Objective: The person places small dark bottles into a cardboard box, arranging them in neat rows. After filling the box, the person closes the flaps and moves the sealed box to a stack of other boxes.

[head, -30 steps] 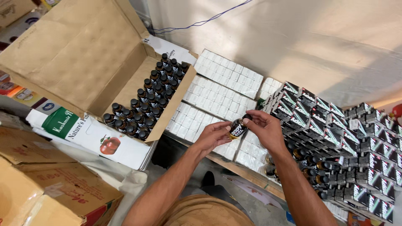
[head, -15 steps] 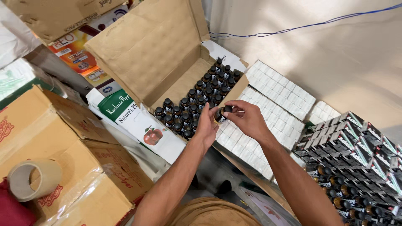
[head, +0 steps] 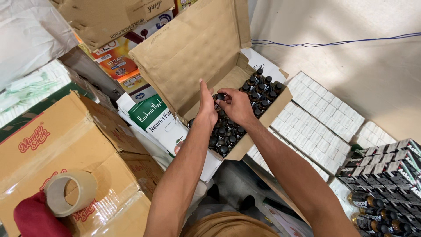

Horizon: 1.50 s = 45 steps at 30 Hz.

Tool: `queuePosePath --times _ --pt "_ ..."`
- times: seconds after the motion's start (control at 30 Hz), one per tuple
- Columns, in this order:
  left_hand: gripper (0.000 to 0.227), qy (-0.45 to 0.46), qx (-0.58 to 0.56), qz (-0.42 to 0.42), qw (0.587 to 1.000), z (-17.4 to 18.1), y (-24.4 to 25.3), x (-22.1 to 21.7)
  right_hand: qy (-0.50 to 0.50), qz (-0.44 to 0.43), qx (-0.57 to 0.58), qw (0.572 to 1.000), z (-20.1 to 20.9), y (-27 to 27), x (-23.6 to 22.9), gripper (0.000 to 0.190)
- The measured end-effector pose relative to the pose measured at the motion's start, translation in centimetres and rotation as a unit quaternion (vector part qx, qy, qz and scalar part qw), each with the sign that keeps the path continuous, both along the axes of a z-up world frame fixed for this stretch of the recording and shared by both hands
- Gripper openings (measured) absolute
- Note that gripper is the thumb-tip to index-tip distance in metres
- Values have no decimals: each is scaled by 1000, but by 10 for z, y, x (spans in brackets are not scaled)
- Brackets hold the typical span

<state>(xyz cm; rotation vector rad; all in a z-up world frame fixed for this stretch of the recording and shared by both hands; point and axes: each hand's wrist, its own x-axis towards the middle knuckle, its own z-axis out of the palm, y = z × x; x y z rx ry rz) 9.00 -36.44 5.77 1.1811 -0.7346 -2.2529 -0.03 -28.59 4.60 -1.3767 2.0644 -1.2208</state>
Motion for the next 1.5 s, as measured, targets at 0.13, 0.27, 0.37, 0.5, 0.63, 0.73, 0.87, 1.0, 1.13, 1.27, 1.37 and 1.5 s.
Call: queuePosePath --times 0.13,0.27,0.37,0.5,0.63,0.73,0.87,1.0,1.13,1.27,1.37,1.5 --pt "107 -44 -14 -4 999 38 3 23 7 6 37 999 -26 -26 0 29" --pt "102 -121 -85 -59 987 13 -17 30 55 26 87 994 -32 -38 7 31" --pt "99 -184 -184 -137 956 -33 -42 27 62 39 116 991 -36 -37 6 31" --pt "97 -257 -280 -221 898 -30 -51 38 79 54 162 982 -44 -37 8 33" --pt "97 -251 -284 -239 894 -38 -47 42 146 81 159 973 -66 -42 2 35" --pt "98 -255 -265 -239 899 -56 -56 41 167 81 182 966 -69 -47 1 32" --pt "95 -265 -258 -232 899 -73 -63 44 157 103 162 969 -64 -42 10 36" --pt "91 -239 -264 -216 909 -55 -55 50 132 112 141 975 -66 -35 10 42" --pt "87 -207 -279 -183 920 -48 -50 51 121 110 135 977 -40 -23 9 43" --pt "62 -187 -364 -151 900 -52 -59 43 74 95 90 989 -20 -13 -1 41" --pt "40 -137 -416 -129 890 -32 -55 40 47 74 51 995 1 7 -5 38" --pt "31 -46 -480 -139 865 0 -47 26 25 30 9 999 19 38 -13 34"
